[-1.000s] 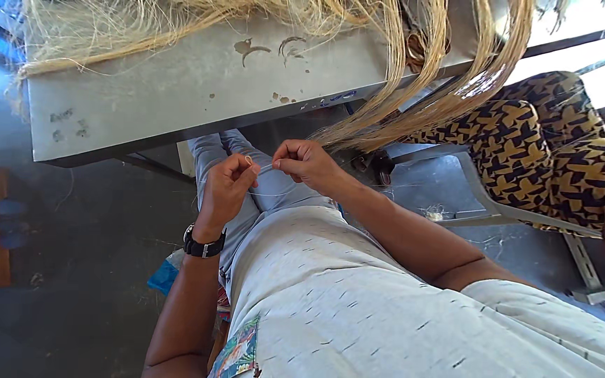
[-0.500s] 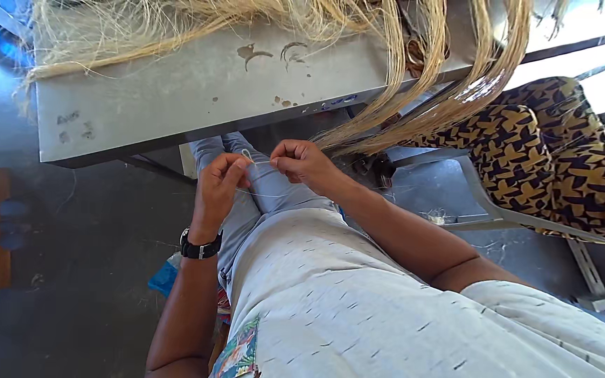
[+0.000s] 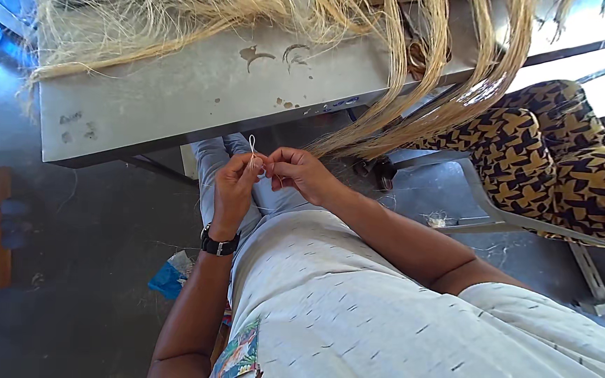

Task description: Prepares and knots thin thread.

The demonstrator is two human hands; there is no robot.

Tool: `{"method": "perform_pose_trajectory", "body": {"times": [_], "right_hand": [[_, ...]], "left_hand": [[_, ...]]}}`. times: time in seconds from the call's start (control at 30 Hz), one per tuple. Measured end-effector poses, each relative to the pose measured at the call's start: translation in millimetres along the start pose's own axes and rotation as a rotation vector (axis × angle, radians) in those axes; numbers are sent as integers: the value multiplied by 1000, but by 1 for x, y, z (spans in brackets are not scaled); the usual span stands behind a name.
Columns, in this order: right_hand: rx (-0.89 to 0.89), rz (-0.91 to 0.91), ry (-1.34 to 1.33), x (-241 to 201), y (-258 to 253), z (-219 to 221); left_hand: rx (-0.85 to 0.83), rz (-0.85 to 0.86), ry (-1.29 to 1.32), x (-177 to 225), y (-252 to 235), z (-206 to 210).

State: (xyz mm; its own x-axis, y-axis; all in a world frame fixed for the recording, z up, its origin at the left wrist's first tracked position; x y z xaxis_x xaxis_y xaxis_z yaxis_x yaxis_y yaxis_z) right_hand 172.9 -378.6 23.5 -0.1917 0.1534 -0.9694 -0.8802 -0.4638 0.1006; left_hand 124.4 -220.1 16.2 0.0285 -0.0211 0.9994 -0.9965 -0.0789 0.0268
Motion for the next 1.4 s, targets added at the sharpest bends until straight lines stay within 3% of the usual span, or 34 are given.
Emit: {"method": "perform_pose_trajectory", "body": {"times": [0.13, 0.33, 0.5, 0.77, 1.2, 1.4], "right_hand": [[15, -122, 163, -11, -2, -8], [-59, -189, 50, -16, -9, -5], [-37, -213, 32, -14, -14, -15], [-29, -130, 137, -23, 0, -17], [-149, -232, 226, -22, -9, -34], [-187, -314, 500, -25, -11, -31]], "left_hand": [[-73, -49, -75, 4, 0, -3], [-191, -70, -77, 8, -2, 4], [-193, -65, -24, 3, -2, 6], [-178, -190, 185, 0, -1, 4], [-174, -201, 92, 4, -1, 0], [-181, -223, 68, 3, -1, 4]]}}
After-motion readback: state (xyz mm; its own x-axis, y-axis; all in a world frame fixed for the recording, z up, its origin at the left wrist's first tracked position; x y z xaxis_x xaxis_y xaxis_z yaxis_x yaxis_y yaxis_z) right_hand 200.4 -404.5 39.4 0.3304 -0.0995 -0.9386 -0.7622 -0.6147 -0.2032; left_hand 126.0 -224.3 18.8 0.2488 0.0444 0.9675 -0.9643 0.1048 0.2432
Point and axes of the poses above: each hand's wrist, its own y-axis away from the middle knuckle, its own z-axis out of the palm, x = y × z, the point moved 3 cm from there along -y, towards the middle knuckle, and after that the axes turned 12 degrees about -z, right-handed, at the moved point
